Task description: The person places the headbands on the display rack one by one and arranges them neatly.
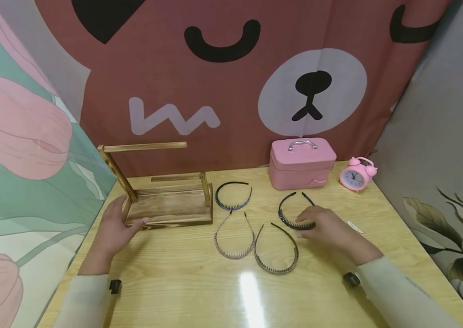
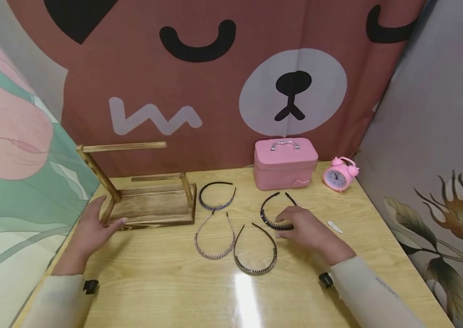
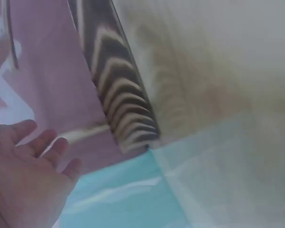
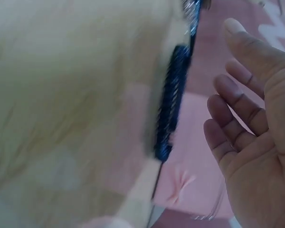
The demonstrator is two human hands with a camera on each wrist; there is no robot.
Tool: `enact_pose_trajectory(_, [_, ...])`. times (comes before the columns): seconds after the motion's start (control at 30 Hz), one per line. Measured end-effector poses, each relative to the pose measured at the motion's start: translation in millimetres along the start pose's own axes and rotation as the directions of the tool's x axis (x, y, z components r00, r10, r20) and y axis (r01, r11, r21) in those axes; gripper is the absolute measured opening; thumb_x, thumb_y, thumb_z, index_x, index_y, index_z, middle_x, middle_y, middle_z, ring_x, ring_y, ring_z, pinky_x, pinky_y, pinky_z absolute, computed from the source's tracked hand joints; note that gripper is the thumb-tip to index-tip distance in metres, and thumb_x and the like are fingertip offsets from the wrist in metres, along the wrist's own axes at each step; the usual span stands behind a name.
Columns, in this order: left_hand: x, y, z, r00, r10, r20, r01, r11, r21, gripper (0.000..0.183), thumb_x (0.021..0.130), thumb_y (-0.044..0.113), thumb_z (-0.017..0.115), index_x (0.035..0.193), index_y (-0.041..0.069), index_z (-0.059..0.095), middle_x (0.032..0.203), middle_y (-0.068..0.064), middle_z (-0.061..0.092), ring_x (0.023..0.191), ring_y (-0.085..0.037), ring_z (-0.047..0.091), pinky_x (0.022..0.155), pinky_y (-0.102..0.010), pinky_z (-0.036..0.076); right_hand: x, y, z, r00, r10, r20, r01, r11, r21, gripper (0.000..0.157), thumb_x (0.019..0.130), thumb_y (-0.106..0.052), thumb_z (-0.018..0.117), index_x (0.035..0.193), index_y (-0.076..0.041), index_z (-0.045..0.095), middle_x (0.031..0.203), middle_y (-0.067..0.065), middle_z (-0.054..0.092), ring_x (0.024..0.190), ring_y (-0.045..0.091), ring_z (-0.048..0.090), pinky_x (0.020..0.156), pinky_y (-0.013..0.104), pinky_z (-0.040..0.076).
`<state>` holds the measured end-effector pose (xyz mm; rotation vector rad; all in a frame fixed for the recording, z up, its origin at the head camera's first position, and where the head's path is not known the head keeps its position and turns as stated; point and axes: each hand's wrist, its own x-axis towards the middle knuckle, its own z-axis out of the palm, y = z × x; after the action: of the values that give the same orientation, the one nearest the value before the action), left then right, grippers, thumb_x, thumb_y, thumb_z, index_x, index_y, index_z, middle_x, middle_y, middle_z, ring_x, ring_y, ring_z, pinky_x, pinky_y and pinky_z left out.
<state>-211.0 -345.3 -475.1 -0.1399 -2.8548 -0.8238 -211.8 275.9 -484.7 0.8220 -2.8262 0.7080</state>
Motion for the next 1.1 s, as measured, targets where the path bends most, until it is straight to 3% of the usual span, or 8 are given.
enact_pose_trajectory(0.2, [4.4, -21.8, -2.9, 0.985, -0.150, 0.080, 0.157, 0.983, -0.092, 0.124, 0.098, 0.060, 0.077, 0.174, -0.002, 0.002, 0.175, -0.041, 0.007, 0.157, -0.067, 0.019, 0.115, -0.083, 0.033, -1, 27, -0.1, 0.999, 0.022, -0.025, -0.022, 1.000, -0.015, 0.034, 0.083, -0.028, 0.098, 0.110, -0.013, 0.083, 0.110, -0.002, 0.078, 0.105, 0.024, 0.073, 0.095, 0.049, 0.061])
enact_pose_trajectory(0.33, [5.6, -32.1, -2.7, 0.974, -0.193, 0.119, 0.205, 0.974, -0.101, 0.129, 0.096, 0.058, 0.081, 0.173, -0.004, -0.002, 0.174, -0.043, 0.005, 0.156, -0.067, 0.019, 0.117, -0.082, 0.032, 0, 42, 0.0, 1.000, 0.006, -0.026, -0.007, 1.000, -0.030, 0.027, 0.084, -0.024, 0.097, 0.105, -0.016, 0.083, 0.102, -0.007, 0.077, 0.100, 0.021, 0.071, 0.091, 0.047, 0.060])
enact_pose_trajectory(0.57, [8.8, -41.3, 2.3, 0.952, -0.197, 0.234, 0.240, 0.955, -0.172, 0.132, 0.096, 0.058, 0.081, 0.173, -0.003, -0.007, 0.174, -0.042, 0.008, 0.156, -0.065, 0.024, 0.118, -0.077, 0.037, 1, 53, -3.0, 0.997, 0.059, 0.042, -0.059, 0.998, -0.005, 0.018, 0.087, -0.026, 0.095, 0.101, -0.023, 0.083, 0.104, -0.012, 0.077, 0.108, 0.021, 0.069, 0.098, 0.051, 0.057])
enact_pose_trajectory(0.7, [10.7, -44.5, 6.0, 0.949, -0.176, 0.261, 0.234, 0.949, -0.210, 0.128, 0.098, 0.052, 0.082, 0.173, -0.004, -0.006, 0.174, -0.041, 0.011, 0.148, -0.060, 0.045, 0.117, -0.073, 0.043, 2, 53, -5.5, 0.994, 0.082, 0.066, -0.083, 0.997, 0.002, 0.017, 0.088, -0.029, 0.094, 0.100, -0.024, 0.083, 0.105, -0.012, 0.077, 0.110, 0.023, 0.069, 0.100, 0.053, 0.056])
enact_pose_trajectory(0.8, [10.8, -45.8, 6.9, 0.951, -0.166, 0.262, 0.223, 0.953, -0.206, 0.127, 0.098, 0.047, 0.083, 0.171, -0.009, -0.004, 0.173, -0.043, 0.013, 0.142, -0.059, 0.051, 0.116, -0.072, 0.045, 2, 53, -5.4, 0.994, 0.078, 0.077, -0.078, 0.997, -0.002, 0.016, 0.088, -0.028, 0.094, 0.099, -0.026, 0.083, 0.103, -0.014, 0.077, 0.110, 0.023, 0.069, 0.101, 0.054, 0.055])
enact_pose_trajectory(0.93, [11.9, -48.3, 7.3, 0.951, -0.174, 0.257, 0.221, 0.961, -0.164, 0.123, 0.100, 0.047, 0.081, 0.170, -0.012, 0.000, 0.171, -0.044, 0.017, 0.151, -0.063, 0.036, 0.118, -0.075, 0.039, 2, 55, -4.0, 0.995, 0.059, 0.083, -0.057, 0.998, -0.016, 0.015, 0.087, -0.026, 0.094, 0.097, -0.028, 0.083, 0.103, -0.015, 0.076, 0.110, 0.023, 0.069, 0.102, 0.055, 0.055])
enact_pose_trajectory(1.1, [12.7, -50.0, 7.4, 0.946, -0.204, 0.252, 0.239, 0.964, -0.119, 0.119, 0.101, 0.052, 0.078, 0.171, -0.010, 0.004, 0.171, -0.044, 0.019, 0.153, -0.065, 0.030, 0.119, -0.076, 0.036, 3, 56, -4.3, 0.994, 0.047, 0.097, -0.045, 0.999, -0.026, 0.014, 0.088, -0.022, 0.093, 0.096, -0.029, 0.083, 0.104, -0.014, 0.077, 0.111, 0.024, 0.069, 0.103, 0.056, 0.055])
